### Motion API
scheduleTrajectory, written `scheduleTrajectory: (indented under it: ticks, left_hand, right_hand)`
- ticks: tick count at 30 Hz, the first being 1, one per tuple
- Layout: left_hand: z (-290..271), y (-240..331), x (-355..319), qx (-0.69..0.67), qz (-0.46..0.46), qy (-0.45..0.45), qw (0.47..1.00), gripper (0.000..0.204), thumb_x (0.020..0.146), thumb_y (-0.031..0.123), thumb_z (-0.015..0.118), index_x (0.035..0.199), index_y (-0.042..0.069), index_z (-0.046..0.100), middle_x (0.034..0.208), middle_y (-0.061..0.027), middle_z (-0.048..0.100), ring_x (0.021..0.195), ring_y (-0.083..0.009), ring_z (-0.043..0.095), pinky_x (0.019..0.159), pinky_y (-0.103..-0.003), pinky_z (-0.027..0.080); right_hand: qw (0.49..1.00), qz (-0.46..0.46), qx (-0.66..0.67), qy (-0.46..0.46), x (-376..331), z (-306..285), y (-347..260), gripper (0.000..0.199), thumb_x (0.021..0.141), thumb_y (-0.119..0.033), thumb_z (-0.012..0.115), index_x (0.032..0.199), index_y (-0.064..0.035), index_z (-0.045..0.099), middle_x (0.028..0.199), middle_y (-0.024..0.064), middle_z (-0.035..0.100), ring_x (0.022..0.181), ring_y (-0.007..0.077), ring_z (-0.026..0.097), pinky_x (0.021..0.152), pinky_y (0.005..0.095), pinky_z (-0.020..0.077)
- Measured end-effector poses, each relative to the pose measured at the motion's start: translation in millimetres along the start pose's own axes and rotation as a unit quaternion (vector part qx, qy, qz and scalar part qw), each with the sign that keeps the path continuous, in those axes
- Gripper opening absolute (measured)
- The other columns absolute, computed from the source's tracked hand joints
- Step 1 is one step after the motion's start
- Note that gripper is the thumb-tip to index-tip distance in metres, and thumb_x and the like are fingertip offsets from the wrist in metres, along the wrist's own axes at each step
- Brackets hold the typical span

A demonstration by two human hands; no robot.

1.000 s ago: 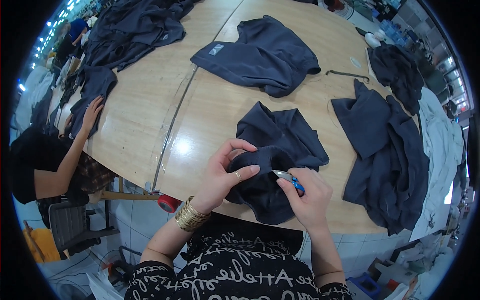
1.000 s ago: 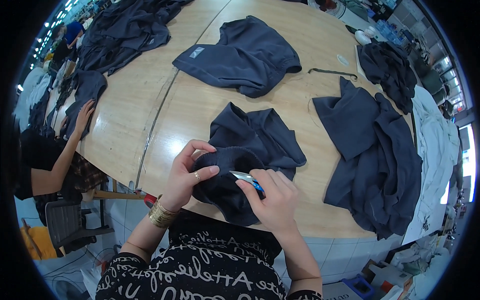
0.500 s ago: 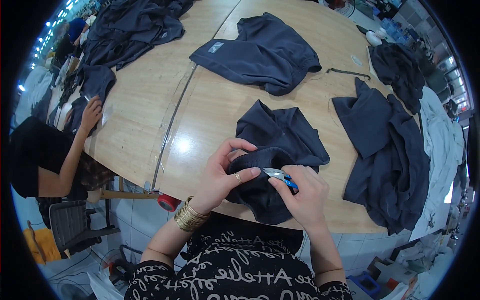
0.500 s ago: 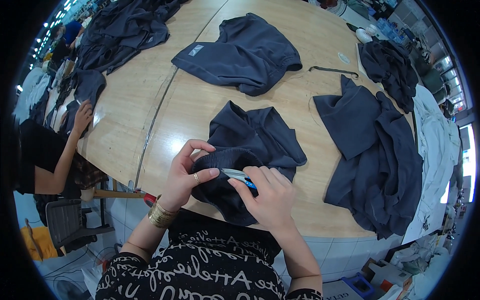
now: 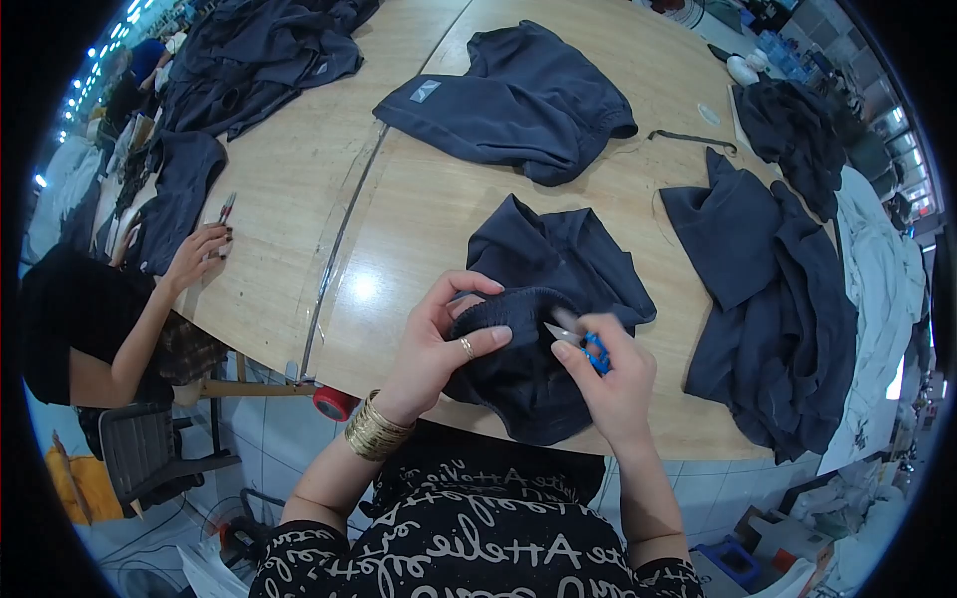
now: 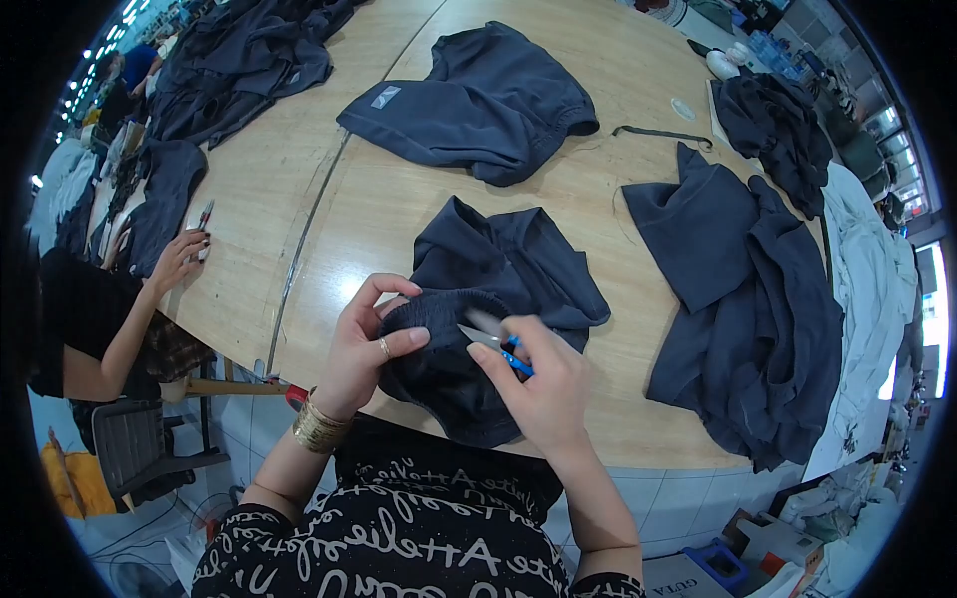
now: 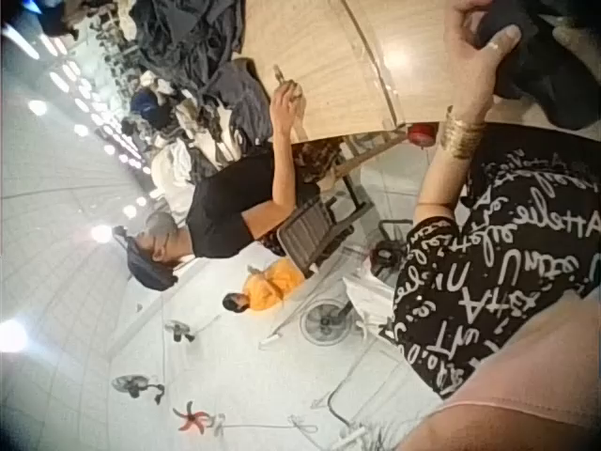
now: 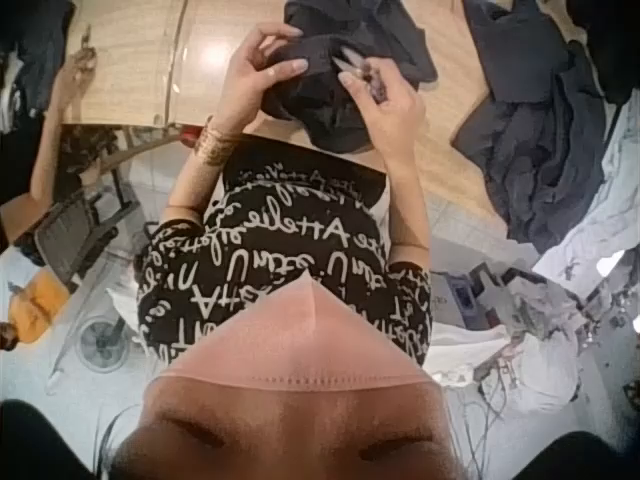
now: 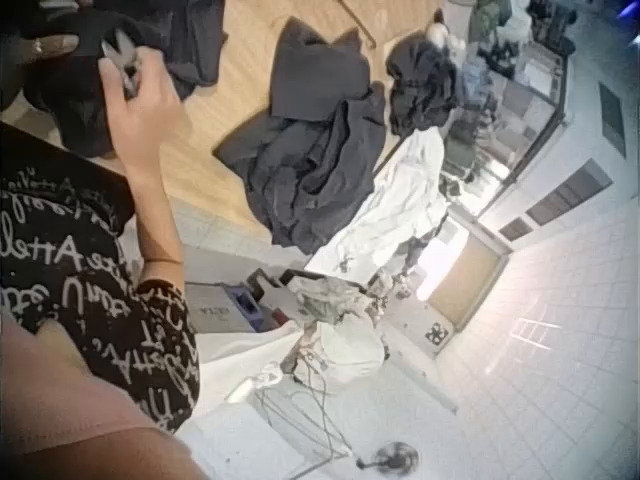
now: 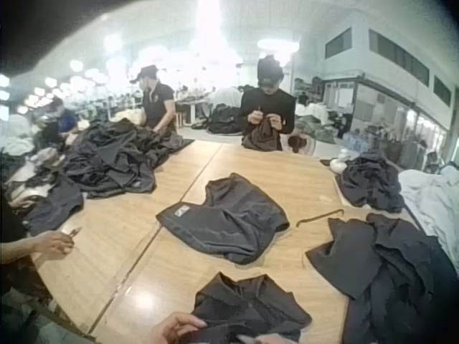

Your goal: Trim loose threads from a pair of shorts using nippers and inspect the garment for quality.

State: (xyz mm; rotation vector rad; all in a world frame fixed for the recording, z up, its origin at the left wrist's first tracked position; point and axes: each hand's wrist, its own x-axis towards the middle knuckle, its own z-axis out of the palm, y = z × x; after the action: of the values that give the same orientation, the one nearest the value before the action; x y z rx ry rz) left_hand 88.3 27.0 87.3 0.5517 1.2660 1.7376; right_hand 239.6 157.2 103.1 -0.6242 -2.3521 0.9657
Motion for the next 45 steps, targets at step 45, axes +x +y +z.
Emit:
scheduleTrajectory:
  ticks: [45]
  left_hand:
    - [-9.6,-6.6,-6.7,0.309,0.071,-0.098,0.943,0.021,0.088,0.021,0.064,0.095,0.002,0.062,0.079,-0.0054,0.061,0.071,-0.0149,0.056,0.066,-0.028,0.045]
  right_hand:
    - [0.939,0.115,0.315,-0.081,-6.7,15.0,9.5,0.009,0.08,-0.006,0.067,0.084,0.001,0.063,0.096,0.0029,0.051,0.08,0.0084,0.049,0.073,0.021,0.0391]
